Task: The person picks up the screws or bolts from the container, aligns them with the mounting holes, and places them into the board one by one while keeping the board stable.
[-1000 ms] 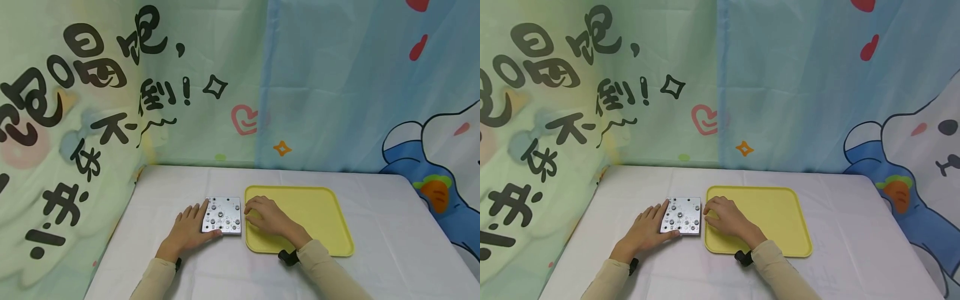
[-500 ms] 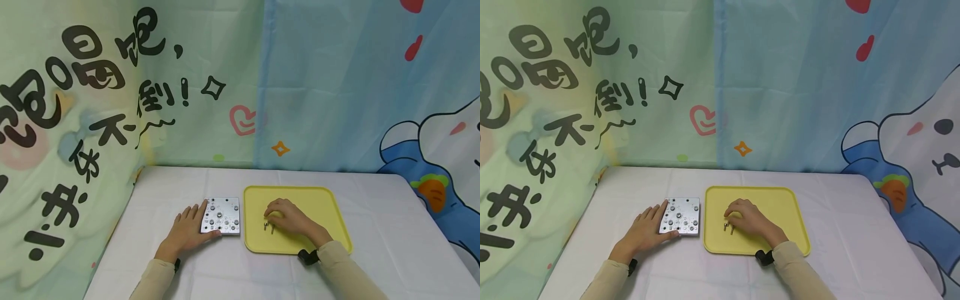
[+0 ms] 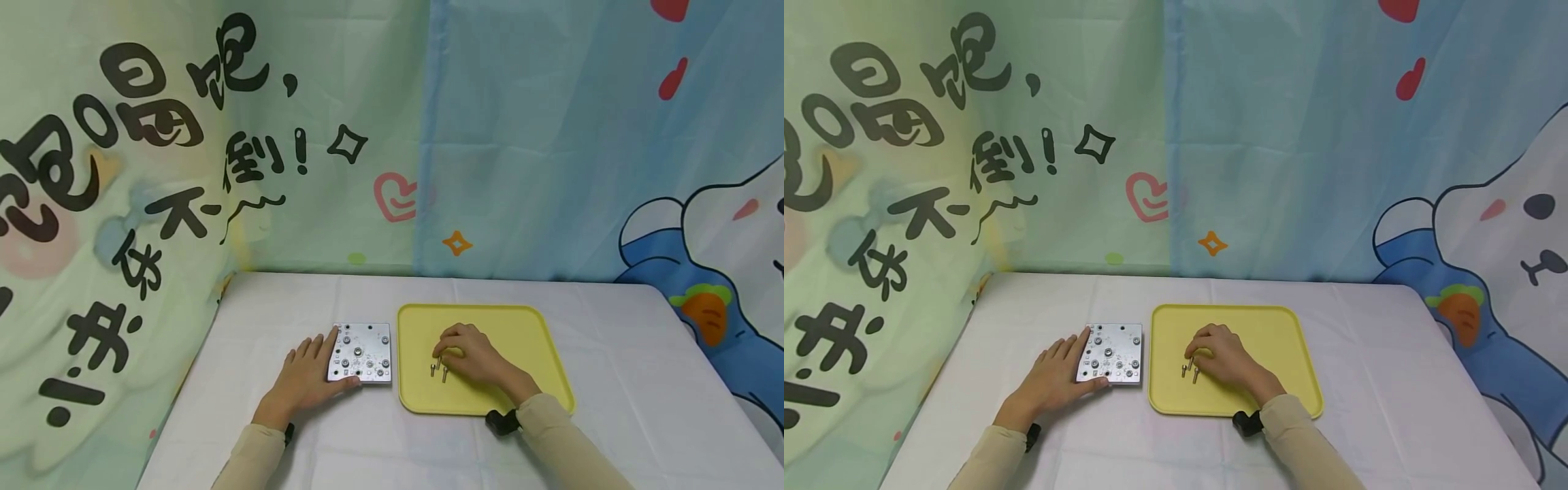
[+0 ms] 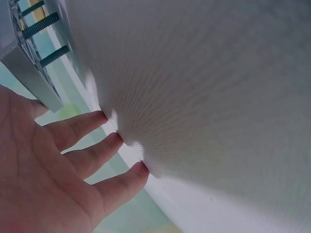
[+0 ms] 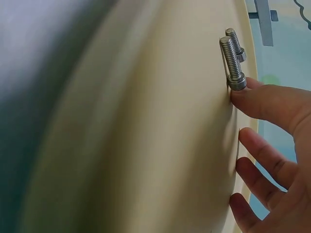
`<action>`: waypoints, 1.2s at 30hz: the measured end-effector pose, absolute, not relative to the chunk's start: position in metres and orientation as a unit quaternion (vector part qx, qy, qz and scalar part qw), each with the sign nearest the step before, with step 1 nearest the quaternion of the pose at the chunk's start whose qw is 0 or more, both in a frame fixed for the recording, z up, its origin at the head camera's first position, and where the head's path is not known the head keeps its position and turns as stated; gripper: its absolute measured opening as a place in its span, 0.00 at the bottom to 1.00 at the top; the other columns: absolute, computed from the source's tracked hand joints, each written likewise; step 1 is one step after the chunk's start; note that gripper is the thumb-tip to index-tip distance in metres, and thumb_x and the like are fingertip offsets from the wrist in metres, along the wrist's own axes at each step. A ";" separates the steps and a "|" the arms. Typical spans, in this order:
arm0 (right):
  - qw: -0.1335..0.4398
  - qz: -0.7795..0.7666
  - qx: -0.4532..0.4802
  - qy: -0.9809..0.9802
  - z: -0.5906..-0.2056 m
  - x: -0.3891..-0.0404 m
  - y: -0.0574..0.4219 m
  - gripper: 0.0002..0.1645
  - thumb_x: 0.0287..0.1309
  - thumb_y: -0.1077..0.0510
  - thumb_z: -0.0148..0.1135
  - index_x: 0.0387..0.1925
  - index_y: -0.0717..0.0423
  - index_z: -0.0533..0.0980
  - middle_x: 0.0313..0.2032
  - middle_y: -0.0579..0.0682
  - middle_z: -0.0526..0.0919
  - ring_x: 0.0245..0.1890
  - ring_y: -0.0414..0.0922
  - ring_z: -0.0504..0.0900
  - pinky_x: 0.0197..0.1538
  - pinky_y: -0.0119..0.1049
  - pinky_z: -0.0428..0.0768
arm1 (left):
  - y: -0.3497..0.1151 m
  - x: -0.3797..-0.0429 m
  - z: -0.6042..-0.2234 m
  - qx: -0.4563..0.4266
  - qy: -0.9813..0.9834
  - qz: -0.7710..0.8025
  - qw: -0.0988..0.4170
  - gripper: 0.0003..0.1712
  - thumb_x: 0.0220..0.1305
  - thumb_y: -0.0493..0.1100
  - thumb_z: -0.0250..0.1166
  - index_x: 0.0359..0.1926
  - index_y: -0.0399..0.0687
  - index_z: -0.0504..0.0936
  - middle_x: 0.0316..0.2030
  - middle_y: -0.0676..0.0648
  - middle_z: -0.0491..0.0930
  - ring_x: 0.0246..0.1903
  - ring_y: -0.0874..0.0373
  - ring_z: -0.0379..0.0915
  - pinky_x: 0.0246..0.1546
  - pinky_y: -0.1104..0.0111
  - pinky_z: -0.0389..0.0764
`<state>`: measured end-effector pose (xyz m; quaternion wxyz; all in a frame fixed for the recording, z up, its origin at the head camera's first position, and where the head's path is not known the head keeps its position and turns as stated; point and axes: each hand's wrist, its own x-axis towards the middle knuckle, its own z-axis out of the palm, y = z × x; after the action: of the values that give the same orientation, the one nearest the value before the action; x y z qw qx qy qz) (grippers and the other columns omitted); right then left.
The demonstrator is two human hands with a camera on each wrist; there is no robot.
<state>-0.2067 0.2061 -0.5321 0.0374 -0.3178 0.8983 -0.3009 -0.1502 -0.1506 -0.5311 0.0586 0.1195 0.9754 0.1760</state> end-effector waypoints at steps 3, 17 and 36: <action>0.029 -0.301 -0.317 0.899 -0.532 -0.206 0.205 0.10 0.61 0.66 0.66 0.36 0.46 0.86 0.48 0.53 0.79 0.52 0.59 0.72 0.51 0.65 0.68 | -0.151 -0.150 -0.532 0.120 0.975 0.176 0.058 0.63 0.56 0.82 0.55 0.80 0.48 0.50 0.71 0.33 0.62 0.69 0.34 0.56 0.66 0.39 0.58; 0.011 -0.285 -0.300 0.910 -0.531 -0.204 0.201 0.04 0.66 0.59 0.65 0.35 0.53 0.82 0.47 0.53 0.80 0.49 0.57 0.74 0.50 0.61 0.71 | -0.151 -0.152 -0.536 0.117 0.975 0.181 0.060 0.64 0.55 0.82 0.55 0.80 0.49 0.50 0.71 0.33 0.62 0.70 0.34 0.55 0.66 0.39 0.57; -0.040 -0.297 -0.353 0.886 -0.497 -0.197 0.156 0.03 0.65 0.61 0.66 0.35 0.54 0.83 0.49 0.54 0.81 0.52 0.55 0.76 0.54 0.58 0.72 | -0.152 -0.152 -0.535 0.116 0.975 0.182 0.061 0.64 0.55 0.83 0.54 0.80 0.49 0.50 0.71 0.33 0.61 0.70 0.34 0.55 0.66 0.39 0.57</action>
<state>-0.1974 0.1561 -0.4970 -0.0401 -0.3525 0.8864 -0.2974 -0.1520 -0.1517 -0.5353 0.0607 0.1157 0.9746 0.1816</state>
